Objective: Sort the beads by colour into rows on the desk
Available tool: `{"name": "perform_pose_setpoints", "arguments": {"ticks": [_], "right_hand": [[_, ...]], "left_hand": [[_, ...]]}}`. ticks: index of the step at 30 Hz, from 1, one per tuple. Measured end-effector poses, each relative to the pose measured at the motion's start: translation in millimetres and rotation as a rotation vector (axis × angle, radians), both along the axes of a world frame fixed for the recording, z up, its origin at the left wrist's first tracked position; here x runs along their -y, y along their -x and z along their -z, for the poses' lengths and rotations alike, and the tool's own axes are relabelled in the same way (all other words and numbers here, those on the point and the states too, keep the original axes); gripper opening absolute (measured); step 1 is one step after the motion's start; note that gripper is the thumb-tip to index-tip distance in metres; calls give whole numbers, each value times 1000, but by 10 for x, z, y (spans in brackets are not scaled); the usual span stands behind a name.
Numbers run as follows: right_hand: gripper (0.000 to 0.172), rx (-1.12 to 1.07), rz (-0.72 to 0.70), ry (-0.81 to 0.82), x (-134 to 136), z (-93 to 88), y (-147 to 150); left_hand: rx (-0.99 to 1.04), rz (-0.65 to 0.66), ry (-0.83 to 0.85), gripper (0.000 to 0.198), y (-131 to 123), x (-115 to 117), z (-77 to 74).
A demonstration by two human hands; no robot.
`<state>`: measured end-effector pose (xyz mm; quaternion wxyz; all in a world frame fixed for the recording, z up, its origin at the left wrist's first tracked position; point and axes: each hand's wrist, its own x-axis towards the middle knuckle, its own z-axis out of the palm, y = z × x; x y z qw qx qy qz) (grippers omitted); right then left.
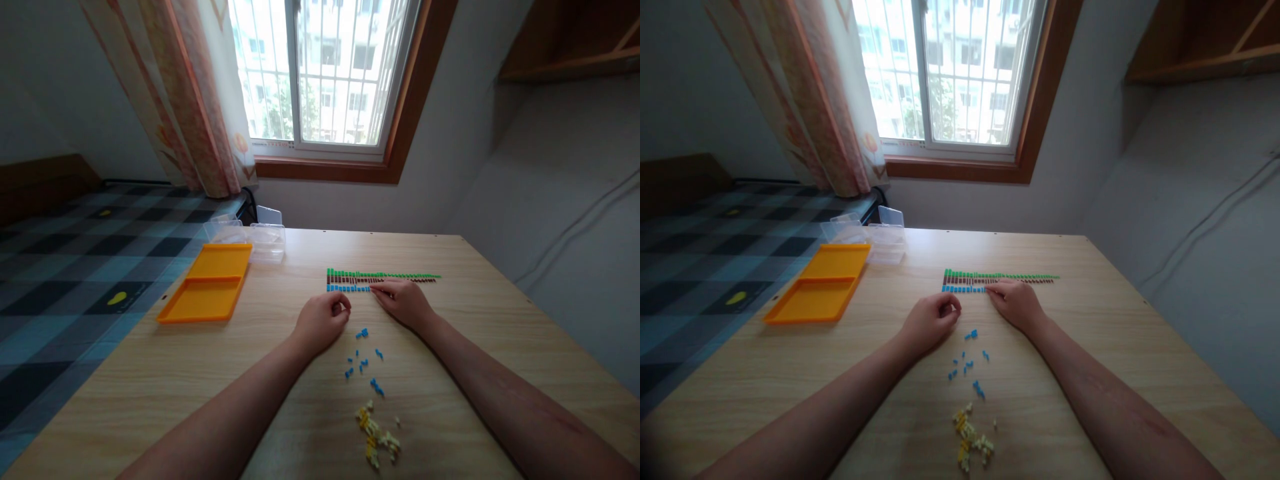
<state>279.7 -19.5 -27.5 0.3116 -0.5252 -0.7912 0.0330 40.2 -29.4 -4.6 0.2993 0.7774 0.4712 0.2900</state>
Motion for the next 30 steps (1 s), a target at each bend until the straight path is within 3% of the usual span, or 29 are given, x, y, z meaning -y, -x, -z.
{"name": "perform_pose_setpoints", "arguments": {"ticks": [5,13,19,30], "right_hand": [[16,-95,-230,125,167,-76,42],[22,-161,-425,277,342,-165,160],[19,-78,-430,278,342,-186,142],[14,-61,-356,250,336,-199,108]], "left_hand": [[-23,132,9,10,45,9,-42],[-121,354,-64,13,111,34,-93],[-210,391,-117,15,112,51,-87],[-250,293,-149,17,60,34,-50]]}}
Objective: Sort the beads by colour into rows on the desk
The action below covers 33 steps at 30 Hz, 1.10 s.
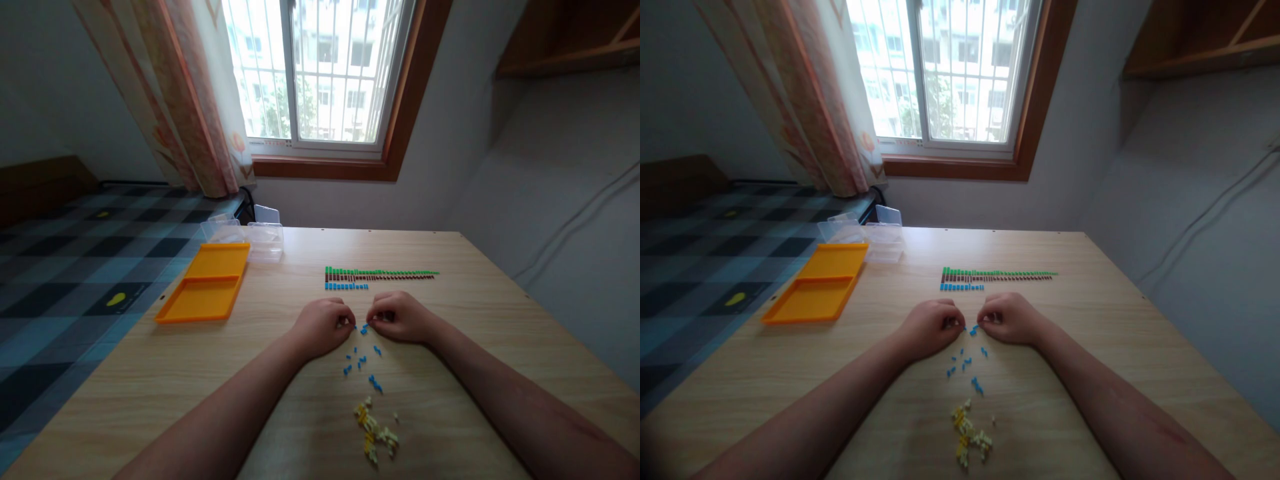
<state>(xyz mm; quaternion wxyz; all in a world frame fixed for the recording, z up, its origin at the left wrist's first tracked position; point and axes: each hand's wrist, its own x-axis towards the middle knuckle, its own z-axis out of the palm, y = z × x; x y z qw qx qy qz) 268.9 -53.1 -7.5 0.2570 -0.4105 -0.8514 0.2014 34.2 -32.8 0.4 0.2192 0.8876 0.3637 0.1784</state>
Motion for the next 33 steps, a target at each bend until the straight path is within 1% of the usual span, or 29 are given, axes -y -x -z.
{"name": "perform_pose_setpoints", "arguments": {"ticks": [4,7,9,17,22,26,29,33], "right_hand": [[16,-1,6,3,14,-5,9],[17,22,-34,-13,14,-9,21],[18,35,-29,-37,-3,4,17],[24,-13,124,-147,-95,100,-88],[23,-28,85,-93,-55,71,-92],[18,-18,77,-63,-45,53,-113],[15,14,62,-72,-53,55,-122],[19,37,71,-108,-90,87,-130]], "left_hand": [[-2,-59,-17,15,-18,0,9],[-1,-64,-23,16,-21,-1,15],[3,-65,-21,16,-20,-1,17],[15,-66,1,13,-12,-10,15],[26,-66,5,10,-3,-22,14],[20,-67,-1,14,-5,-23,27],[-3,-49,-17,16,-8,-19,34],[-18,-43,-30,15,-12,-14,29]]}}
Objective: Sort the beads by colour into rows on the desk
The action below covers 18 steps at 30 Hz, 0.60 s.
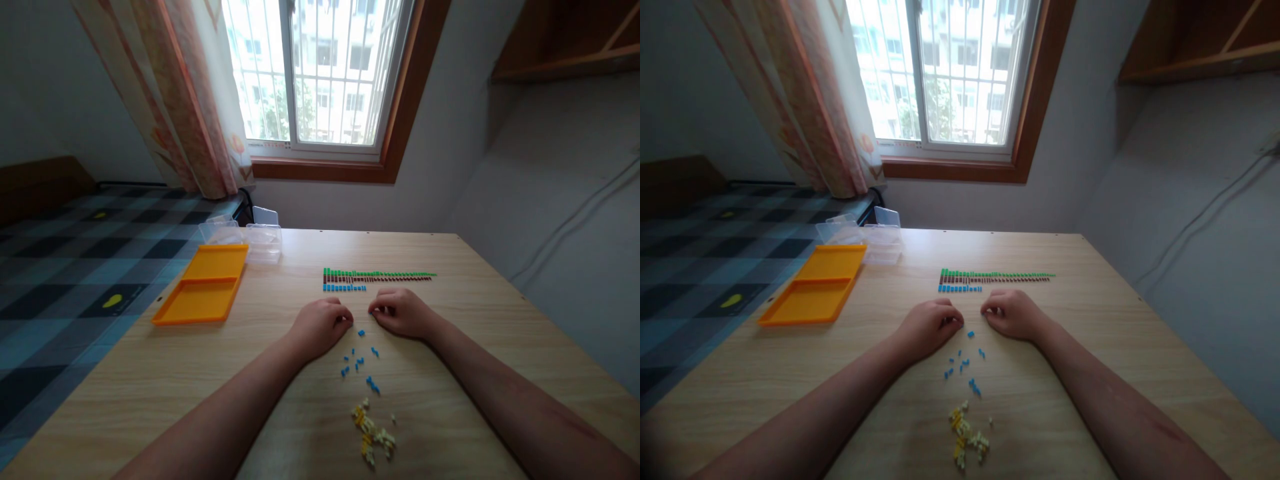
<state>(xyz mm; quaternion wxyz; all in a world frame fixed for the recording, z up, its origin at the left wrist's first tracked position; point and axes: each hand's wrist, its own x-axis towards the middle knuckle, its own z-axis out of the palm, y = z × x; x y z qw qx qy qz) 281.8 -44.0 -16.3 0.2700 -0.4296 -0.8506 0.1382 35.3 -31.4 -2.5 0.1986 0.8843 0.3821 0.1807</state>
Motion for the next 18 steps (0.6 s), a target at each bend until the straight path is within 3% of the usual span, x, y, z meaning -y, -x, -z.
{"name": "perform_pose_setpoints", "arguments": {"ticks": [5,12,18], "right_hand": [[21,-35,86,-68,-51,30,-36],[11,3,78,-47,-16,8,-28],[14,48,143,-71,-98,59,-59]], "left_hand": [[-13,3,3,13,-4,6,-5],[-9,-9,-23,16,-7,4,6],[-11,-17,-31,16,-8,3,18]]}}
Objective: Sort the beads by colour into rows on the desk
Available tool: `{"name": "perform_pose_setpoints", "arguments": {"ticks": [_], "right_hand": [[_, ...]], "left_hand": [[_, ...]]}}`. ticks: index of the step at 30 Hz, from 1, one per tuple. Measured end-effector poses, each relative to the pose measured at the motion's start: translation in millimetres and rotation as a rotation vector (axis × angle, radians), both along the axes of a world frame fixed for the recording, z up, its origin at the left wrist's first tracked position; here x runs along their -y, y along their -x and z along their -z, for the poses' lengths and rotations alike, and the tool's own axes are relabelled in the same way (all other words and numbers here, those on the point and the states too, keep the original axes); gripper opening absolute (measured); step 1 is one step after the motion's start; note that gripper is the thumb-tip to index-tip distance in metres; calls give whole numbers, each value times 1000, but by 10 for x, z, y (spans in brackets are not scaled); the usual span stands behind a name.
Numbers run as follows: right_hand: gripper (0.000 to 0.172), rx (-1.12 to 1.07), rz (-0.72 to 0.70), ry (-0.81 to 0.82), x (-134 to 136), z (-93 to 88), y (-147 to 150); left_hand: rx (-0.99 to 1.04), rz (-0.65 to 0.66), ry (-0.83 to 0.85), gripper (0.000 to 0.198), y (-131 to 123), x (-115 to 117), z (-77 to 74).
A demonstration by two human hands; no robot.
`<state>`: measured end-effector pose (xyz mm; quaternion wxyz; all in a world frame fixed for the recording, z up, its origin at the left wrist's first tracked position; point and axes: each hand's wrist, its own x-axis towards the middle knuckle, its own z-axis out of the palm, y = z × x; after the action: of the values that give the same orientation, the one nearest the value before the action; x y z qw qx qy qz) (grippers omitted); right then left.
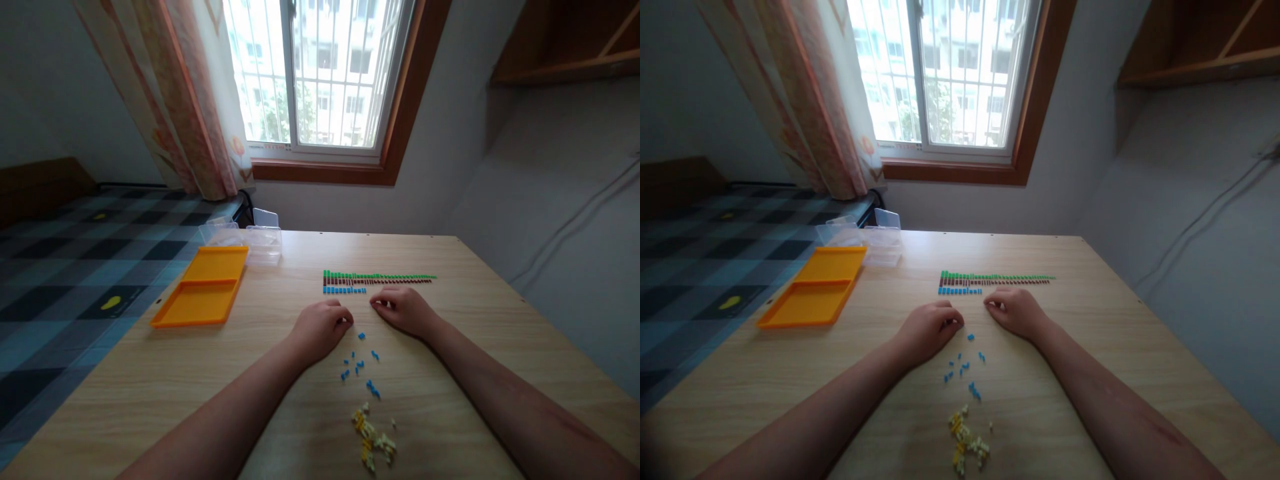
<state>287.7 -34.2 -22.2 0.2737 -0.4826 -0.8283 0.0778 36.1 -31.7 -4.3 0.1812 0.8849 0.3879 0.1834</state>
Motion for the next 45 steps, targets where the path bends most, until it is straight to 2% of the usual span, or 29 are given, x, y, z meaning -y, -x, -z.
{"name": "perform_pose_setpoints", "arguments": {"ticks": [6,9,38,42,45], "right_hand": [[18,-11,172,-21,-136,36,44],[19,3,199,-16,-162,41,74],[22,-18,180,-34,-164,55,56],[21,-136,133,-78,-133,21,73],[20,-159,34,-79,-67,-21,111]], "left_hand": [[-3,0,-10,16,-3,8,7],[-1,-1,-10,16,-3,9,8],[-11,-4,0,16,-14,6,13],[11,-11,16,14,-13,11,4],[44,-22,50,13,-6,6,-3]]}}
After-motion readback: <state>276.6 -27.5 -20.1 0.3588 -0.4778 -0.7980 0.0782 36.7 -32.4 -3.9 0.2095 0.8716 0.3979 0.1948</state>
